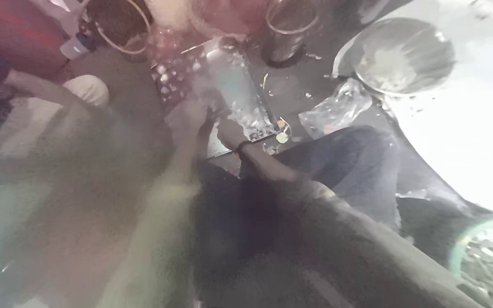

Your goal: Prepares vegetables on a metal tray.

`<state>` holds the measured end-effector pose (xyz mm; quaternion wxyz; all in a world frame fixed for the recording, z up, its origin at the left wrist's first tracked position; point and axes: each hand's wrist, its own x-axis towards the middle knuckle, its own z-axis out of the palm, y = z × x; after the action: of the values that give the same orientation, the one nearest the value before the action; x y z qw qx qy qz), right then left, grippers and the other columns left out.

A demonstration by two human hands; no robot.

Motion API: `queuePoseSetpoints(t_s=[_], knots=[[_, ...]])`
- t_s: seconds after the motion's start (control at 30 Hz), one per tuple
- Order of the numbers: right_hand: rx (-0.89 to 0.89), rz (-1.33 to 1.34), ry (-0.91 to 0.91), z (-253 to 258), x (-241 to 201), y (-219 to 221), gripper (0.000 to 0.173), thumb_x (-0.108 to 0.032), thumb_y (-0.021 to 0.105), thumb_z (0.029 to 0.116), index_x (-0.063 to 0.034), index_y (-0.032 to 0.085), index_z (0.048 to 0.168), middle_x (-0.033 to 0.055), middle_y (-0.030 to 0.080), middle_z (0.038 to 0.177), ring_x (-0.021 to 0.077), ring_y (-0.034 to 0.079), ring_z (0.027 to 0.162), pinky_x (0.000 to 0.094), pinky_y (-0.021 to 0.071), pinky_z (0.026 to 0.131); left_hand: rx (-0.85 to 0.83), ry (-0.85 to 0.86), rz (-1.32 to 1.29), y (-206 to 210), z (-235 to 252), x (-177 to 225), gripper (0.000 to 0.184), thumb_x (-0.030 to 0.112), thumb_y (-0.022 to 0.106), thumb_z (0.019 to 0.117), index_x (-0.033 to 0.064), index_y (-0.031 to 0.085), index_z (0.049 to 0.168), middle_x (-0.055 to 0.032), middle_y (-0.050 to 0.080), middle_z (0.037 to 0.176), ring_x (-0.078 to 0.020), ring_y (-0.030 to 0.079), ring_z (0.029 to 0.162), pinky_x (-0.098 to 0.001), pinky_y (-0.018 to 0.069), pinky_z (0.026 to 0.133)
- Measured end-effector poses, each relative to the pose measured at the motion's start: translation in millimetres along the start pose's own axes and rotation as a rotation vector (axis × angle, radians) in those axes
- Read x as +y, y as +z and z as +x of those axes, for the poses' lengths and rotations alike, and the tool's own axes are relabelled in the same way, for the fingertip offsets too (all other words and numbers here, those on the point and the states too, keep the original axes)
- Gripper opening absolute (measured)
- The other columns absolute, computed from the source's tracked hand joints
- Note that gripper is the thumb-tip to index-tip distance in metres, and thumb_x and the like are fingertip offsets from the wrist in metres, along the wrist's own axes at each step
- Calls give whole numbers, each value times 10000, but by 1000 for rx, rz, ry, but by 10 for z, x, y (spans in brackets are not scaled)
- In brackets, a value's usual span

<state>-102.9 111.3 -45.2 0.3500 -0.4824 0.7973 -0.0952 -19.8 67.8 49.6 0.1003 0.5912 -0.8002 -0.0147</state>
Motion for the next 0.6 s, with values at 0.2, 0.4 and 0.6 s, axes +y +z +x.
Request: queuePoseSetpoints(t_s=[0.2, 0.4, 0.6], knots=[[2, 10, 35, 36, 6, 39, 351, -326, 540, 1028, -39, 621, 1213, 209, 711, 1083, 403, 718, 990, 626, 582, 760, -336, -56, -57, 595, 525, -326, 403, 351, 681, 908, 97, 708, 1219, -185, 729, 1153, -385, 710, 1071, -642, 560, 892], [-17, 25, 50, 58, 16, 36, 416, -356, 472, 1066, -21, 590, 1282, 214, 691, 1140, 397, 707, 1039, 609, 578, 797, -374, 22, 2, 456, 478, -168, 422, 275, 727, 861, 61, 692, 1223, -220, 706, 1175, -403, 689, 1106, -642, 549, 898], [-16, 66, 43, 5, 13, -10, 408, -356, 465, 1072, -18, 591, 1262, 218, 694, 1123, 399, 703, 1047, 607, 579, 802, -340, 102, 63, 501, 489, -182, 317, 355, 608, 970, 85, 746, 1061, -179, 726, 1130, -368, 700, 1091, -603, 564, 904]])
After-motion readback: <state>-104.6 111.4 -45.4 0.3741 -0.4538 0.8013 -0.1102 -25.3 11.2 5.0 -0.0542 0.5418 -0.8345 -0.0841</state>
